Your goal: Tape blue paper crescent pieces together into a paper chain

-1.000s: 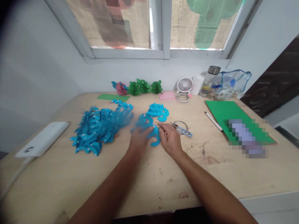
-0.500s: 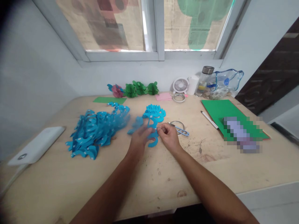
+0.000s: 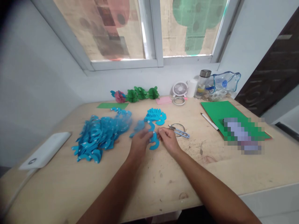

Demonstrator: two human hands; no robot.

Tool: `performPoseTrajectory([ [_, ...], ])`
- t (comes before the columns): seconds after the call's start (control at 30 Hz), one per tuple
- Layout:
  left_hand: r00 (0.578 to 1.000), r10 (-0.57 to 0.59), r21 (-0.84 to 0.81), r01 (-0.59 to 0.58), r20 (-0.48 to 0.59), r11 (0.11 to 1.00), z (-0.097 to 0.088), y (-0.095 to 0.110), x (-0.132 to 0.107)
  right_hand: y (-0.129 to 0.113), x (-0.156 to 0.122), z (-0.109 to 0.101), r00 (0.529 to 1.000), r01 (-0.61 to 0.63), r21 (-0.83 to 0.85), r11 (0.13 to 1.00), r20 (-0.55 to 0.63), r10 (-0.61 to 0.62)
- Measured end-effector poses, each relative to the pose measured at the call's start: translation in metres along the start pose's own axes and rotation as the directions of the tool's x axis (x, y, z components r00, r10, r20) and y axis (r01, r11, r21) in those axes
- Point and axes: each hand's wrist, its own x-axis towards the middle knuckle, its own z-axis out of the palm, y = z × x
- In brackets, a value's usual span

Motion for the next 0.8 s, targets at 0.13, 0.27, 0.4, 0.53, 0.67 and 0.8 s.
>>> performPoseTrajectory([
  [0.13,1.0,-0.024,-0.012,0.024,0.004,1.0,0.002,0.004,-0.001,0.001,0.0,0.001,0.999,-0.015,-0.011,1.0,0.031,0.015],
  [0.27,0.999,-0.05,-0.027,0.05,0.002,0.998,0.003,0.008,-0.003,0.003,0.0,0.001,1.0,-0.009,-0.052,0.999,0.018,0.01],
  [0.4,0.998,-0.058,-0.033,0.058,0.004,0.998,0.003,0.008,-0.002,0.006,0.0,0.0,0.999,0.01,-0.084,0.996,0.031,-0.008],
  [0.53,0.999,-0.044,-0.057,0.045,0.02,0.997,0.003,0.006,0.0,0.01,0.001,-0.002,0.999,0.034,-0.12,0.992,0.023,-0.032],
  [0.67,0.999,0.011,-0.032,-0.01,0.042,0.999,0.003,0.006,0.002,0.014,0.001,-0.004,0.998,0.064,-0.185,0.981,0.034,-0.059],
  [0.8,0.997,0.049,0.012,-0.05,0.057,0.999,0.002,0.006,0.004,0.017,-0.002,-0.004,0.995,0.087,-0.22,0.972,0.057,-0.076],
])
